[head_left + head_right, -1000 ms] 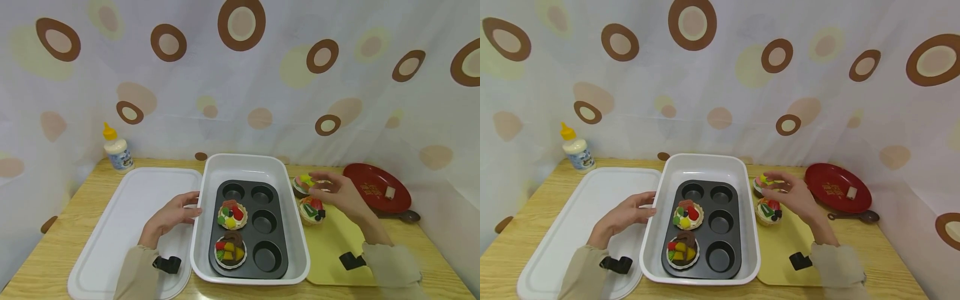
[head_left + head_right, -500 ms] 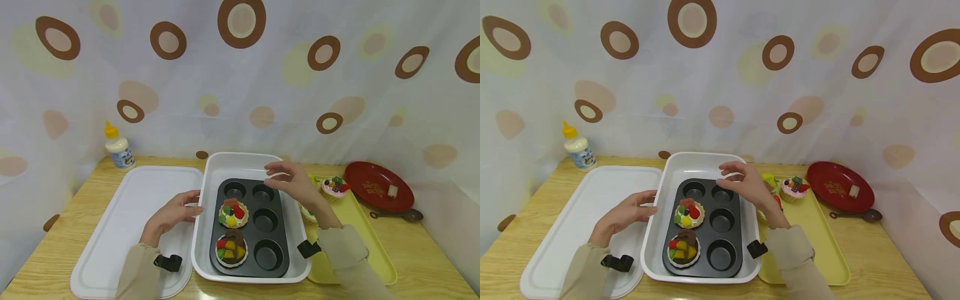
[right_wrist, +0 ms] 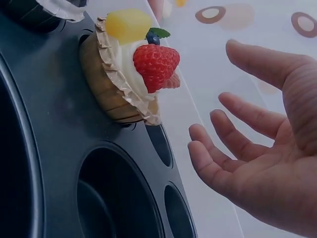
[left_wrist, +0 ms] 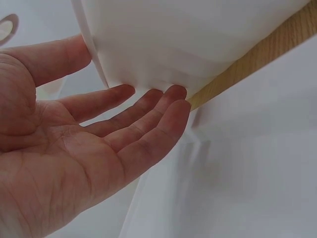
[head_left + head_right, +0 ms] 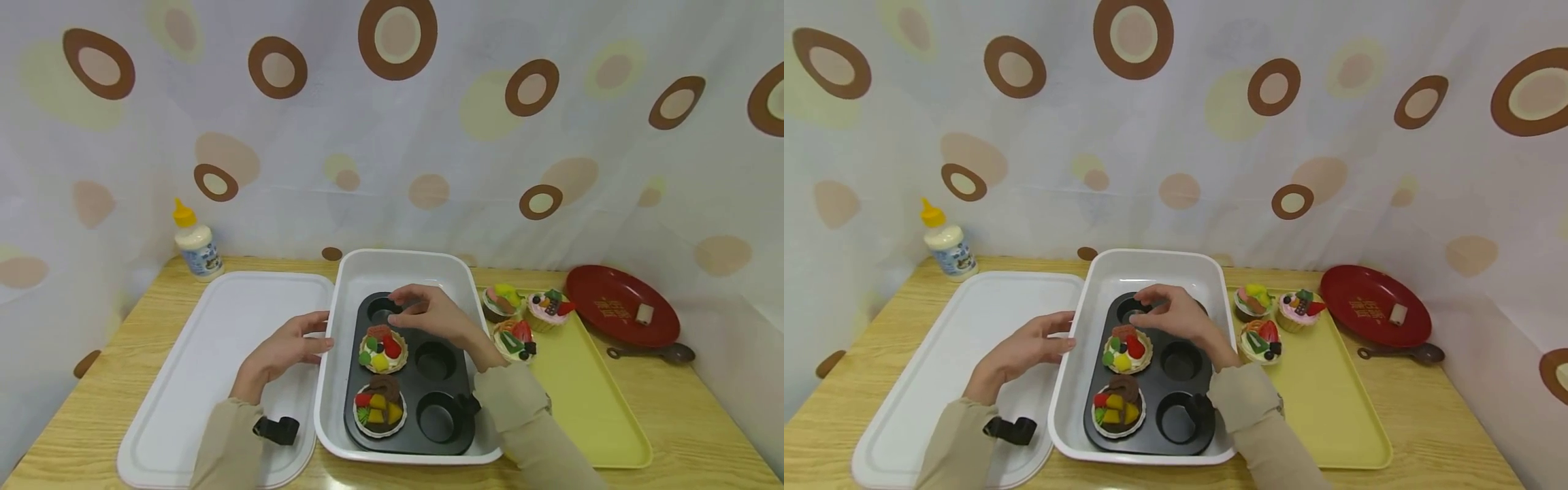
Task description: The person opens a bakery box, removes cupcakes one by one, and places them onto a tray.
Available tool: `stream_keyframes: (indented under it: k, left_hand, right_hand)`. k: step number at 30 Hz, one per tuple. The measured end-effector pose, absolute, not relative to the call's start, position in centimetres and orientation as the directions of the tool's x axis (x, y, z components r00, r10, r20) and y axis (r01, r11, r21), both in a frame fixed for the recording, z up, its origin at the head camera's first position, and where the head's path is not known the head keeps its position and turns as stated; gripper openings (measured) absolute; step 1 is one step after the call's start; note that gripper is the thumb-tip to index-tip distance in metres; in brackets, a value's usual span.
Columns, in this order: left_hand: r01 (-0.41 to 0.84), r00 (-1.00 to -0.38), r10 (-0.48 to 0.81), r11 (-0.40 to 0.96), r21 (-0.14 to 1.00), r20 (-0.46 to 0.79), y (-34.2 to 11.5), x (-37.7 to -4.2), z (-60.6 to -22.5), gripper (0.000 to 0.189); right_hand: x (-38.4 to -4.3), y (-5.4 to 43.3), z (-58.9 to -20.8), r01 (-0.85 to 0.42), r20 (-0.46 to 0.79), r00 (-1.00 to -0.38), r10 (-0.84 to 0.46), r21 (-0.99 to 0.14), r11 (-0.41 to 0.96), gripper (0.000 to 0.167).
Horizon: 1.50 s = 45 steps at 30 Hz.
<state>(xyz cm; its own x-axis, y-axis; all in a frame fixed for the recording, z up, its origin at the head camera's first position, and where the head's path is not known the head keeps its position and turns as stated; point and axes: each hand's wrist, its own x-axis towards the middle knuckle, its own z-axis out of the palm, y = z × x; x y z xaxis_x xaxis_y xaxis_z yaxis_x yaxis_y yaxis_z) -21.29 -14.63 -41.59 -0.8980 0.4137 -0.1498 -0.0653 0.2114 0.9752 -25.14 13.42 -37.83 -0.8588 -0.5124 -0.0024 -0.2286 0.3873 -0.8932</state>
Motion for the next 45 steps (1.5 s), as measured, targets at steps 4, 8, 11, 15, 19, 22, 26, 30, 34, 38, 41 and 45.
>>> stream_keyframes:
  k: [4, 8, 11, 15, 19, 22, 26, 30, 34, 38, 41, 45]
  left_hand:
    - [-0.071, -0.899, 0.409, 0.216, 0.974, -0.156, -14.6, -21.3, -41.5, 0.059]
    - [-0.073, -0.897, 0.412, 0.220, 0.973, -0.161, -14.6, -21.3, -41.5, 0.060]
    - [-0.072, -0.898, 0.409, 0.226, 0.972, -0.161, -14.5, -21.2, -41.5, 0.059]
    - [-0.068, -0.900, 0.406, 0.225, 0.972, -0.157, -14.5, -21.2, -41.6, 0.060]
    - [-0.066, -0.902, 0.404, 0.227, 0.972, -0.155, -14.6, -21.1, -41.5, 0.059]
    - [-0.065, -0.903, 0.402, 0.228, 0.971, -0.155, -14.6, -21.1, -41.4, 0.059]
    - [-0.063, -0.901, 0.406, 0.222, 0.973, -0.151, -14.6, -21.0, -41.4, 0.059]
    - [-0.063, -0.900, 0.411, 0.215, 0.975, -0.149, -14.5, -21.1, -41.4, 0.060]
    - [-0.063, -0.901, 0.408, 0.218, 0.974, -0.150, -14.4, -21.0, -41.3, 0.059]
    - [-0.062, -0.901, 0.407, 0.220, 0.973, -0.150, -14.4, -21.0, -41.2, 0.059]
    - [-0.062, -0.901, 0.408, 0.222, 0.973, -0.150, -14.4, -21.0, -41.2, 0.060]
    - [-0.063, -0.900, 0.409, 0.220, 0.973, -0.151, -14.4, -21.1, -41.4, 0.060]
  right_hand:
    - [-25.3, 13.4, -38.4, -0.221, -0.040, -0.813, -0.581, -0.901, 0.372, 0.047]
    - [-25.3, 13.6, -38.9, -0.226, -0.100, -0.762, -0.640, -0.884, 0.408, 0.053]
    - [-25.2, 13.6, -38.9, -0.246, -0.143, -0.741, -0.656, -0.851, 0.464, 0.059]
    - [-25.2, 13.6, -39.1, -0.261, -0.178, -0.726, -0.664, -0.822, 0.506, 0.065]
    - [-25.2, 13.6, -39.2, -0.266, -0.193, -0.709, -0.679, -0.818, 0.510, 0.069]
    - [-25.3, 13.6, -39.4, -0.295, -0.190, -0.678, -0.710, -0.814, 0.500, 0.073]
    - [-25.2, 13.5, -39.5, -0.343, -0.186, -0.661, -0.727, -0.787, 0.513, 0.075]
    - [-24.9, 13.2, -39.6, -0.388, -0.173, -0.665, -0.726, -0.751, 0.535, 0.076]
    - [-24.7, 12.9, -39.7, -0.415, -0.161, -0.677, -0.718, -0.723, 0.552, 0.074]
    - [-24.6, 12.7, -39.7, -0.423, -0.155, -0.700, -0.697, -0.697, 0.579, 0.073]
    - [-24.6, 12.6, -39.8, -0.434, -0.149, -0.703, -0.695, -0.684, 0.586, 0.072]
    - [-24.6, 12.5, -40.0, -0.427, -0.162, -0.717, -0.678, -0.667, 0.611, 0.072]
